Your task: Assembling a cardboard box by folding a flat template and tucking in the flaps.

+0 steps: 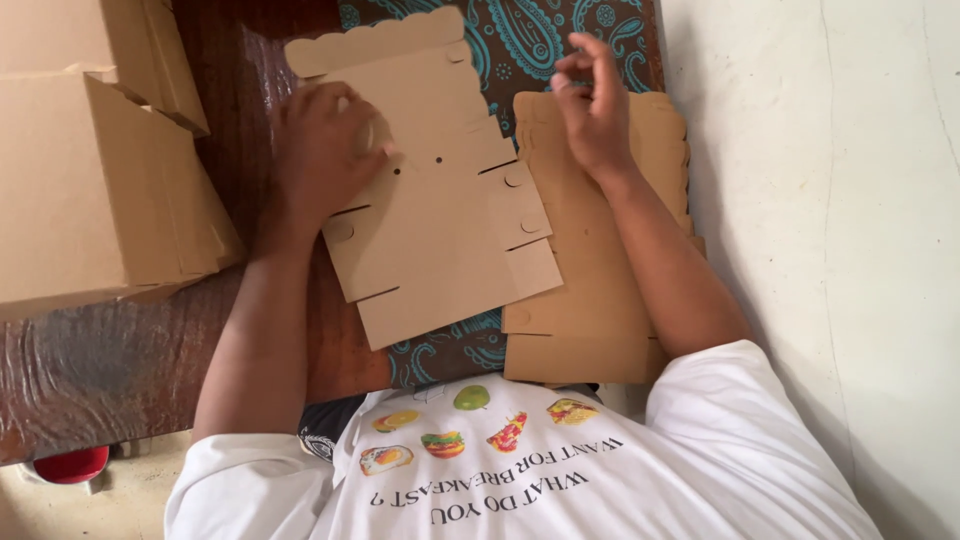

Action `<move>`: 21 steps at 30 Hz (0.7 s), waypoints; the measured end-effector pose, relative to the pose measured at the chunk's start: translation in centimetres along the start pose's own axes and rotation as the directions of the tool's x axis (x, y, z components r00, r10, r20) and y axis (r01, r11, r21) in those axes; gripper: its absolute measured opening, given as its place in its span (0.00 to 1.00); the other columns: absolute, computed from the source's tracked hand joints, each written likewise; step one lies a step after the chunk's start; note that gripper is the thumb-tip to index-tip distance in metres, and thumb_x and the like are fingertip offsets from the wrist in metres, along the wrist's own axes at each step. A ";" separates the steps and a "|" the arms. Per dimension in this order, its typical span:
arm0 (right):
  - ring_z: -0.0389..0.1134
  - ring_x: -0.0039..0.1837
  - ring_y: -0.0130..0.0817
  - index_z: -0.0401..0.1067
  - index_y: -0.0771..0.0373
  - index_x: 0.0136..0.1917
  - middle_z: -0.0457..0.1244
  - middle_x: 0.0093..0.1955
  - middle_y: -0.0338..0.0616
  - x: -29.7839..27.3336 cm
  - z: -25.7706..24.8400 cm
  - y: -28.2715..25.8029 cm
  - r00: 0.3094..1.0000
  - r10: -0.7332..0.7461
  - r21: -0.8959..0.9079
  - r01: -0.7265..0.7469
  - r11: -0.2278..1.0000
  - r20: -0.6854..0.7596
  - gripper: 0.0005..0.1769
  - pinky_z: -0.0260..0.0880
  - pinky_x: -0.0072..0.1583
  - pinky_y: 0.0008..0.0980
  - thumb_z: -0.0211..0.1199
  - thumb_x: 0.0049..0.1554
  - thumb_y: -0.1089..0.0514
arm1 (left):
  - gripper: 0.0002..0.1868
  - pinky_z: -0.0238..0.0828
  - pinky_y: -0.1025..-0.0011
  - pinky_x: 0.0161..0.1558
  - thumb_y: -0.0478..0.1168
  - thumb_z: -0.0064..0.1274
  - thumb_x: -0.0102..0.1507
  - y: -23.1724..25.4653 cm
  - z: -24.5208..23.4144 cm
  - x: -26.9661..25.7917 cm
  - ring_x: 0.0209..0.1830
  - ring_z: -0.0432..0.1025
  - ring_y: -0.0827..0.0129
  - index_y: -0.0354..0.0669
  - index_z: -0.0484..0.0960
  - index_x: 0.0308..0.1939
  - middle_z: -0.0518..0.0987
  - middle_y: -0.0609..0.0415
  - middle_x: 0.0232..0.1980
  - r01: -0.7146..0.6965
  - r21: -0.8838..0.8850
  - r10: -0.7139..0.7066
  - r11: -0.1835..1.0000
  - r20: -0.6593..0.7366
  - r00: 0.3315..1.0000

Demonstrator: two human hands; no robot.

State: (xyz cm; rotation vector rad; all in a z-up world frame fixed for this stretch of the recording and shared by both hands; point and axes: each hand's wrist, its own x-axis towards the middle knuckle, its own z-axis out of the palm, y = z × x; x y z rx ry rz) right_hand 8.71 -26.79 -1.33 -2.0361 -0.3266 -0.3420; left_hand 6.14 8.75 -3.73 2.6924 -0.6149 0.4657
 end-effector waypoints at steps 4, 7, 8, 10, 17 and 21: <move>0.66 0.64 0.43 0.61 0.57 0.72 0.64 0.59 0.47 0.8 0.9 -0.9 0.989 -0.018 -0.249 0.055 0.967 0.148 0.24 0.65 0.65 0.46 0.60 0.64 0.56 | 0.21 0.52 0.49 0.65 0.48 0.61 0.67 0.8 -0.1 0.5 0.68 0.61 0.50 0.40 0.80 0.58 0.70 0.44 0.66 -0.077 -0.118 0.079 0.990 0.014 0.997; 0.61 0.70 0.45 0.63 0.54 0.73 0.62 0.67 0.43 1.8 2.1 -0.9 0.963 0.012 -0.459 0.118 0.881 0.271 0.27 0.54 0.64 0.51 0.61 0.63 0.50 | 0.20 0.51 0.48 0.68 0.46 0.58 0.69 1.3 0.0 1.6 0.73 0.58 0.50 0.40 0.78 0.61 0.69 0.44 0.69 -0.070 -0.120 0.076 0.990 0.044 0.996; 0.62 0.67 0.45 0.64 0.55 0.72 0.63 0.64 0.41 2.3 2.6 -0.8 0.962 -0.031 -0.509 0.171 0.844 0.272 0.27 0.55 0.62 0.52 0.63 0.62 0.49 | 0.25 0.54 0.50 0.67 0.48 0.66 0.64 1.7 -0.4 2.1 0.69 0.57 0.46 0.38 0.78 0.59 0.66 0.39 0.67 -0.023 -0.116 0.024 0.993 0.011 1.000; 0.64 0.64 0.45 0.64 0.56 0.70 0.65 0.61 0.39 3.7 4.0 0.5 0.958 -0.073 -0.557 0.221 0.800 0.276 0.27 0.56 0.60 0.52 0.65 0.61 0.49 | 0.31 0.57 0.53 0.66 0.49 0.74 0.60 2.2 -1.1 2.7 0.66 0.56 0.42 0.36 0.77 0.57 0.63 0.35 0.65 0.024 -0.115 -0.027 0.993 -0.022 0.999; 0.57 0.71 0.57 0.52 0.54 0.79 0.59 0.72 0.53 7.1 7.2 1.4 0.964 -0.030 -0.474 0.156 0.866 0.263 0.41 0.53 0.69 0.59 0.64 0.59 0.45 | 0.63 0.41 0.37 0.75 0.71 0.76 0.53 1.0 -0.5 4.3 0.81 0.39 0.32 0.46 0.61 0.79 0.41 0.30 0.80 0.346 -0.044 -0.345 0.937 0.034 0.938; 0.55 0.76 0.56 0.46 0.50 0.83 0.55 0.79 0.47 5.8 6.9 2.0 0.962 -0.094 -0.382 0.191 0.904 0.258 0.42 0.52 0.72 0.60 0.65 0.63 0.50 | 0.65 0.37 0.41 0.76 0.69 0.72 0.58 -0.1 1.5 3.3 0.83 0.44 0.41 0.46 0.47 0.83 0.50 0.34 0.83 0.329 -0.130 -0.316 0.935 0.112 0.942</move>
